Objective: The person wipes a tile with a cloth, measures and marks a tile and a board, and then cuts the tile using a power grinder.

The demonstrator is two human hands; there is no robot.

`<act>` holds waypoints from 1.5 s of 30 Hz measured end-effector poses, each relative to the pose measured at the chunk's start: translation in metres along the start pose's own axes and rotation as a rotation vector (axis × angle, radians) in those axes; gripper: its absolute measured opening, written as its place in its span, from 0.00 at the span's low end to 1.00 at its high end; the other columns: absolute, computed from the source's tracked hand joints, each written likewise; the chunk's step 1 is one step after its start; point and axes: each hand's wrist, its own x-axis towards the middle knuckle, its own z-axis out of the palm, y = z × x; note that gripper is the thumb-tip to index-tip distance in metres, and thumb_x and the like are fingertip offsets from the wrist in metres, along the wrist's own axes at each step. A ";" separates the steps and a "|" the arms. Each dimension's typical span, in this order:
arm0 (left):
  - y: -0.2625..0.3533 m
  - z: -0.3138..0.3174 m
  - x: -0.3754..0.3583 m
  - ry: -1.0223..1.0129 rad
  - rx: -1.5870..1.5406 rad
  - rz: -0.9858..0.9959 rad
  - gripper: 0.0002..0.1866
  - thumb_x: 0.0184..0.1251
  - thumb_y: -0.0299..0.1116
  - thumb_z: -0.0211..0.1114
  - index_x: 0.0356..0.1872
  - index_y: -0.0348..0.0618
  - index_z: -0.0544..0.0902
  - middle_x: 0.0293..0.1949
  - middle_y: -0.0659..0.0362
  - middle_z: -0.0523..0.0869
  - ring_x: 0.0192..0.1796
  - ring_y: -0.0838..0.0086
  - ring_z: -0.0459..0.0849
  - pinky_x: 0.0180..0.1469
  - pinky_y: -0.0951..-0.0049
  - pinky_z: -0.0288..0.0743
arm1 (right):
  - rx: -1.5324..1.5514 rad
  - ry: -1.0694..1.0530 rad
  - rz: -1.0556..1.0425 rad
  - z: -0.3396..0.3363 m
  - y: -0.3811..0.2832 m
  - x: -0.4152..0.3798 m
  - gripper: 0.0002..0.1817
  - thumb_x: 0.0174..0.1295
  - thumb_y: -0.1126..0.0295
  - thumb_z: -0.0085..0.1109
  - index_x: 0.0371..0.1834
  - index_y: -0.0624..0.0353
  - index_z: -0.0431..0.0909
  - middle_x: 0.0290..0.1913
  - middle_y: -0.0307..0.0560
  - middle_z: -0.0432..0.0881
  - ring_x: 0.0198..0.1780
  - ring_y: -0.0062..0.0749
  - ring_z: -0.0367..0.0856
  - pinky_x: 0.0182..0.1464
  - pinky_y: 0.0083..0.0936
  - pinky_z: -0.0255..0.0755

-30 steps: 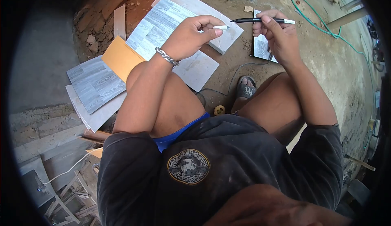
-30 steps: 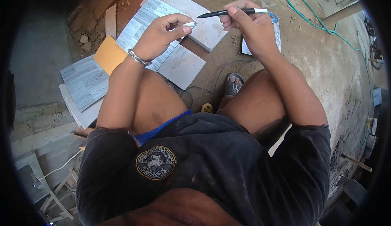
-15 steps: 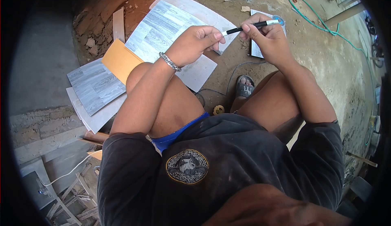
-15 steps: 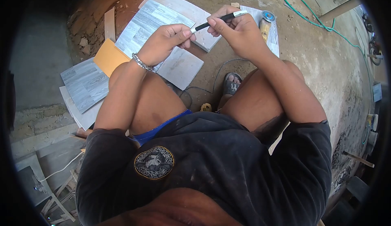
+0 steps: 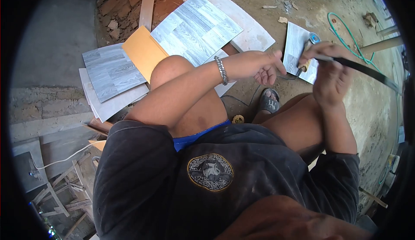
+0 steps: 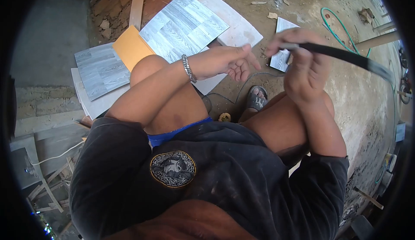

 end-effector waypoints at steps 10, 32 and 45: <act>-0.034 -0.005 -0.004 -0.014 1.133 -0.301 0.29 0.72 0.56 0.61 0.62 0.43 0.82 0.53 0.42 0.88 0.58 0.50 0.85 0.62 0.54 0.76 | 0.175 -0.006 -0.227 0.004 -0.092 -0.014 0.26 0.73 0.31 0.39 0.65 0.24 0.73 0.27 0.32 0.66 0.24 0.23 0.58 0.27 0.25 0.51; -0.031 -0.025 -0.005 0.046 1.066 -0.395 0.28 0.74 0.53 0.61 0.63 0.41 0.79 0.51 0.42 0.87 0.57 0.50 0.84 0.60 0.54 0.76 | 0.133 0.017 -0.146 0.011 -0.025 0.014 0.16 0.76 0.49 0.54 0.54 0.47 0.71 0.24 0.33 0.81 0.22 0.23 0.75 0.28 0.25 0.64; -0.030 -0.034 -0.003 0.128 1.057 -0.275 0.23 0.71 0.52 0.64 0.50 0.41 0.84 0.41 0.43 0.89 0.50 0.48 0.87 0.54 0.50 0.79 | 0.603 0.001 -0.138 0.022 0.004 0.006 0.20 0.72 0.47 0.59 0.58 0.43 0.70 0.27 0.34 0.75 0.23 0.27 0.69 0.25 0.26 0.63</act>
